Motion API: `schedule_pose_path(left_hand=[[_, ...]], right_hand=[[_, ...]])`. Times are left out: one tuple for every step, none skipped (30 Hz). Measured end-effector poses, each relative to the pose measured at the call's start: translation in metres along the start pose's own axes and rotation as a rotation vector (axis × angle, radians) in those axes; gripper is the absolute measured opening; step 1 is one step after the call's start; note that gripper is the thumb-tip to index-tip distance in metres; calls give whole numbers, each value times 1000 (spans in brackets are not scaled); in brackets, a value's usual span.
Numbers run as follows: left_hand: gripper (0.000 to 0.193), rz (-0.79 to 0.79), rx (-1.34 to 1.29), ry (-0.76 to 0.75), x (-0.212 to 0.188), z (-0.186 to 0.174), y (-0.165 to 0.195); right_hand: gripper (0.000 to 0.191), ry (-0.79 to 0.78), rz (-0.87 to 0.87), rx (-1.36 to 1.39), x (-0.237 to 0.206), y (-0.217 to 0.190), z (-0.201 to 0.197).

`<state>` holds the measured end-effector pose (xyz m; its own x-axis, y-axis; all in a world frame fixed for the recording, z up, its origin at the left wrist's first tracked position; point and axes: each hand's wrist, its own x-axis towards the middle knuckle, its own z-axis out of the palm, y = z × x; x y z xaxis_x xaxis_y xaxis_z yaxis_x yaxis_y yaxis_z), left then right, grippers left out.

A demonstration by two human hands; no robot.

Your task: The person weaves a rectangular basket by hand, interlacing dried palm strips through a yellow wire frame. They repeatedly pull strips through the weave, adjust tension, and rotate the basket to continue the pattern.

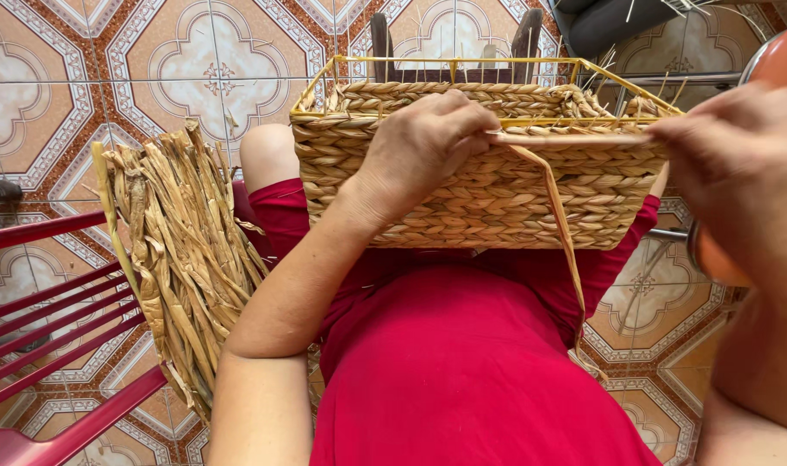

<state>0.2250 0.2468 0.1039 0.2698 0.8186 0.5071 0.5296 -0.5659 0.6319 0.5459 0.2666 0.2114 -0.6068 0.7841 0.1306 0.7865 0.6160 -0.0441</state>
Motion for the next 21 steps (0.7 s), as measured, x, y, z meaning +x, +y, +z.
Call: schedule_pose_path(left_hand=[[14, -4, 78, 18, -1, 4, 3], [13, -9, 66, 8, -2, 7, 3], [11, -14, 54, -4, -3, 10, 3], [10, -15, 43, -16, -5, 13, 2], [10, -6, 52, -26, -7, 14, 1], [9, 1, 62, -35, -10, 14, 0], [9, 6, 70, -44, -12, 14, 0], [9, 46, 64, -1, -15, 12, 0], [9, 87, 59, 42, -18, 10, 0], [11, 131, 55, 83, -20, 7, 1], [12, 122, 40, 76, -23, 4, 2], [14, 110, 23, 70, -26, 2, 5], [16, 97, 7, 63, -28, 0, 7], [17, 95, -4, 64, -29, -1, 9], [18, 93, -17, 66, -29, -1, 10], [20, 89, -29, 68, -30, -1, 11], [20, 88, -29, 72, -30, -1, 12], [20, 88, -29, 77, -30, 0, 13], [20, 89, -26, 83, -30, 0, 13], [20, 95, -29, 79, -30, 1, 12], [20, 100, -31, 74, -30, 1, 12]], right_hand=[[5, -12, 93, 134, 4, 11, 3], [5, 11, 126, 196, 5, 17, 6], [5, 36, 159, 258, 8, 21, 9], [5, 96, 131, 245, 10, 23, 11], [4, 168, 135, 364, 10, 18, 15], [3, 241, 131, 482, 11, 14, 18], [3, 321, 162, 735, 7, -1, 26], [3, 371, 169, 886, 6, -12, 30], [4, 425, 169, 1036, 5, -23, 34], [4, 455, 145, 1091, 5, -36, 40], [5, 485, 123, 1151, 5, -45, 43], [4, 438, 121, 1129, 6, -50, 42], [4, 390, 119, 1108, 7, -56, 42], [5, 361, 114, 1100, 9, -60, 40], [6, 333, 109, 1092, 11, -62, 38], [7, 322, 101, 1099, 13, -63, 35], [7, 311, 88, 1084, 15, -64, 32], [8, 300, 75, 1070, 17, -65, 29], [8, 293, 52, 1035, 18, -65, 27], [9, 284, 35, 1009, 20, -65, 25], [9, 276, 18, 982, 21, -65, 24]])
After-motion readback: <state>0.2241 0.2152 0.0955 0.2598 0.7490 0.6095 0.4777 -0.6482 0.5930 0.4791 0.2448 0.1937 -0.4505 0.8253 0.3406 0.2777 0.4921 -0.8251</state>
